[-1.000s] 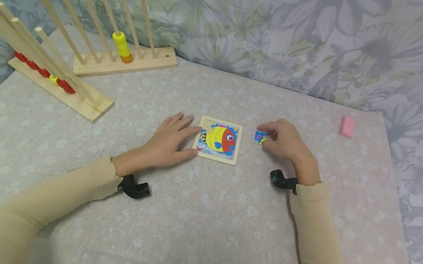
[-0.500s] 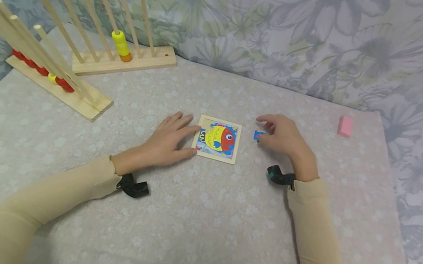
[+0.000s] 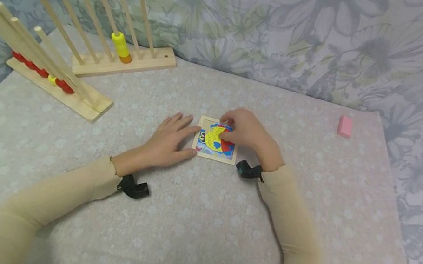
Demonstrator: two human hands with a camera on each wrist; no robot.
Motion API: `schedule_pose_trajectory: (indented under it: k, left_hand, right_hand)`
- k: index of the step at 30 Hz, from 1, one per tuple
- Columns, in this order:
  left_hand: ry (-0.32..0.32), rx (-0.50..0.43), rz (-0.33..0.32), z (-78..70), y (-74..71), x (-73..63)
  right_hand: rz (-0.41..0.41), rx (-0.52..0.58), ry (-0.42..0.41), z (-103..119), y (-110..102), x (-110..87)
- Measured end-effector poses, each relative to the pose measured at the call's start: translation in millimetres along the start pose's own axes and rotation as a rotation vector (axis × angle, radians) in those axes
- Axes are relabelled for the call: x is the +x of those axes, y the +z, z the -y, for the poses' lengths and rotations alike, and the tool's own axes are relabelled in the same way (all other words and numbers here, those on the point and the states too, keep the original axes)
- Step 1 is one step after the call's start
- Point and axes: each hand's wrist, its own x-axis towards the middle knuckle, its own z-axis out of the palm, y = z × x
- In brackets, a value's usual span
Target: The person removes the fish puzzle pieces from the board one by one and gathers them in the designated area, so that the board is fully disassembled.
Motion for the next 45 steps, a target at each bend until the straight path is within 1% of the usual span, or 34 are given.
schedule_pose_trajectory:
  k: [8, 13, 19, 24, 33, 40, 45]
  left_hand:
    - [0.016, -0.01, -0.001, 0.9, 1.1, 0.9]
    - [0.014, -0.007, -0.015, 3.1, 0.9, 0.4]
    - [0.005, -0.008, 0.004, 0.9, 1.7, -0.5]
    - [0.003, -0.001, 0.007, 1.5, 2.3, 0.2]
    - [-0.002, -0.004, 0.006, 2.7, 0.9, 1.5]
    - [-0.007, 0.007, 0.007, 2.8, 1.1, 1.4]
    - [-0.009, 0.007, 0.01, 1.5, -0.1, 1.5]
  right_hand:
    - [0.028, 0.013, 0.054, 6, 4, 2.7]
    - [0.041, 0.005, 0.057, 13, 2, 5.8]
    - [0.062, -0.004, 0.064, 15, 2, 5.0]
    - [0.043, 0.016, 0.069, 15, 4, 3.6]
    - [-0.007, 0.039, 0.019, 13, 6, 1.7]
    - [-0.018, 0.026, -0.027, 14, 8, -1.7]
    - [-0.005, 0.034, -0.021, 13, 7, -2.4]
